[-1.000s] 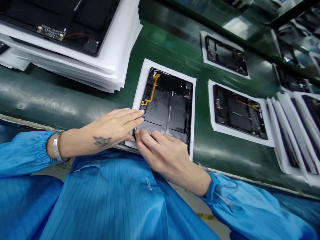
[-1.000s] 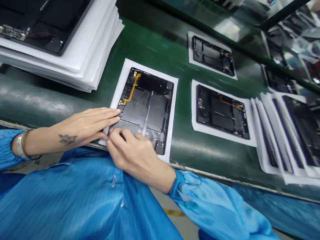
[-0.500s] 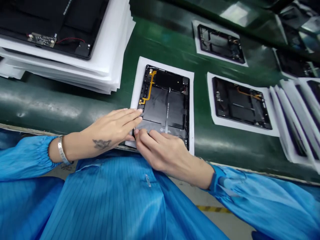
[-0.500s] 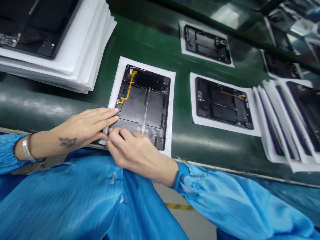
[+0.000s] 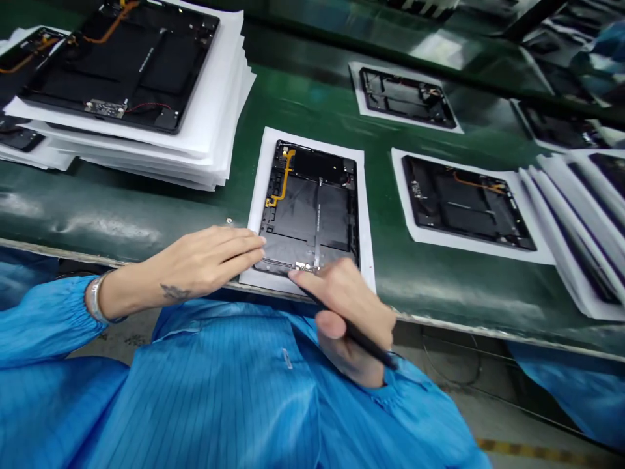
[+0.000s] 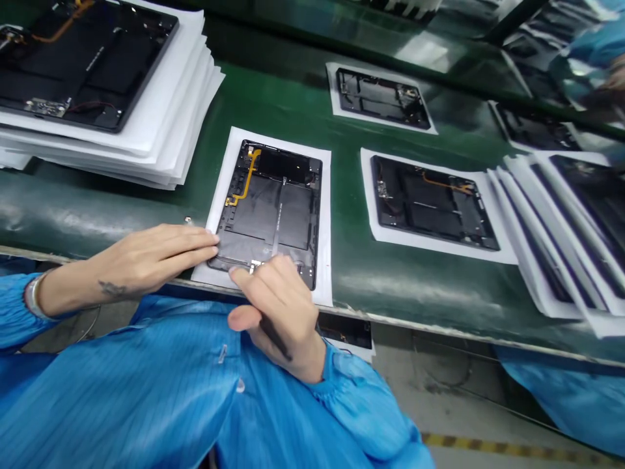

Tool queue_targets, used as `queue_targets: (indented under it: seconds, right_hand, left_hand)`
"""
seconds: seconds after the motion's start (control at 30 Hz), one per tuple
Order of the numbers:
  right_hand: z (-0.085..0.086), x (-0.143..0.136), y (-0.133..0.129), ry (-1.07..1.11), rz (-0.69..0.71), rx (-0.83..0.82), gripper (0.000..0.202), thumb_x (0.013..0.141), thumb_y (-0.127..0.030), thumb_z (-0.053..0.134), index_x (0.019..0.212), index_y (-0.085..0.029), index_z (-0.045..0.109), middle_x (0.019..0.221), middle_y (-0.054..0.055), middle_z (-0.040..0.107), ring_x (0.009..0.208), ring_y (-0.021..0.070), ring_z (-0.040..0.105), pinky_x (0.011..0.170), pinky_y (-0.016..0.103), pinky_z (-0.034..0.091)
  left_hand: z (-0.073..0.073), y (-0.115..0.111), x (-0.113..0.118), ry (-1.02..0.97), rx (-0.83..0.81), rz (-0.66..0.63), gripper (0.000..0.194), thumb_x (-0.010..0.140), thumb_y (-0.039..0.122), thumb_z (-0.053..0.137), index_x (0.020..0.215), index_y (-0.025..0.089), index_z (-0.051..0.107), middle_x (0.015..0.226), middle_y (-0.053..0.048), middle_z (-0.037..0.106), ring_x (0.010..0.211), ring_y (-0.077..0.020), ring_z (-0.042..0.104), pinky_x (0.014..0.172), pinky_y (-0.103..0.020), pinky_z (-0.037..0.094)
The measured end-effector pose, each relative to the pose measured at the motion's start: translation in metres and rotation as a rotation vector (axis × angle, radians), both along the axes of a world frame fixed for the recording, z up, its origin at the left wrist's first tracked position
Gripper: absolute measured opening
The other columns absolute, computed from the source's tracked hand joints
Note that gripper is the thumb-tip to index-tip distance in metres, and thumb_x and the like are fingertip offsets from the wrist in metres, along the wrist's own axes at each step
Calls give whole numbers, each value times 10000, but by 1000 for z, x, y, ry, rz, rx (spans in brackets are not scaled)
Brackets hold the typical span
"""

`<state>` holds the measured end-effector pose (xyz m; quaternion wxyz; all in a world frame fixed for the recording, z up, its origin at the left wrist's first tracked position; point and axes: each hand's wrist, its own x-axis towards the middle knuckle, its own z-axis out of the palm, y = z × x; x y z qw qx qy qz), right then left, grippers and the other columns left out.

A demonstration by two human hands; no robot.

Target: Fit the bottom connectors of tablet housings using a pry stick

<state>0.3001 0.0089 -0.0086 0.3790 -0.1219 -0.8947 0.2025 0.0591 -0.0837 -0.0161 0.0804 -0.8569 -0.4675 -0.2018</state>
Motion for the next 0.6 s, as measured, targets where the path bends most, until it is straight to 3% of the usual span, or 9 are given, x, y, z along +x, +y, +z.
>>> queue_targets:
  seconds: [0.13, 0.3, 0.43, 0.6]
  right_hand:
    - [-21, 0, 0, 18, 54, 107, 278, 983, -265, 579, 1217, -134, 652, 713, 34, 638, 715, 178, 602, 650, 326, 503]
    - [-32, 7, 0, -52, 21, 144, 454, 915, -109, 635, 1360, -182, 591, 830, 50, 717, 798, 191, 663, 721, 347, 555]
    - [-33, 16, -1, -29, -63, 131, 498, 886, -42, 613, 1362, -191, 594, 792, 49, 694, 741, 199, 630, 668, 361, 539]
    - [-18, 23, 1, -30, -89, 106, 369, 854, -23, 643, 1189, -172, 685, 839, 66, 721, 782, 213, 633, 712, 386, 536]
  left_hand:
    - [-2, 1, 2, 33, 23, -23, 307, 1006, 81, 431, 1255, 57, 610, 1308, -181, 666, 1212, -271, 657, 981, -399, 586]
    - [-4, -1, 1, 16, -8, 8, 340, 1009, 74, 400, 1282, 93, 602, 1336, -158, 654, 1236, -247, 644, 1003, -385, 576]
    - [-5, -2, 1, 30, -22, 10, 338, 1015, 85, 404, 1301, 92, 585, 1352, -162, 642, 1252, -250, 629, 1018, -394, 563]
    - [0, 0, 11, 103, 6, 24, 320, 1014, 98, 410, 1271, 90, 600, 1283, -184, 661, 1168, -268, 650, 950, -393, 566]
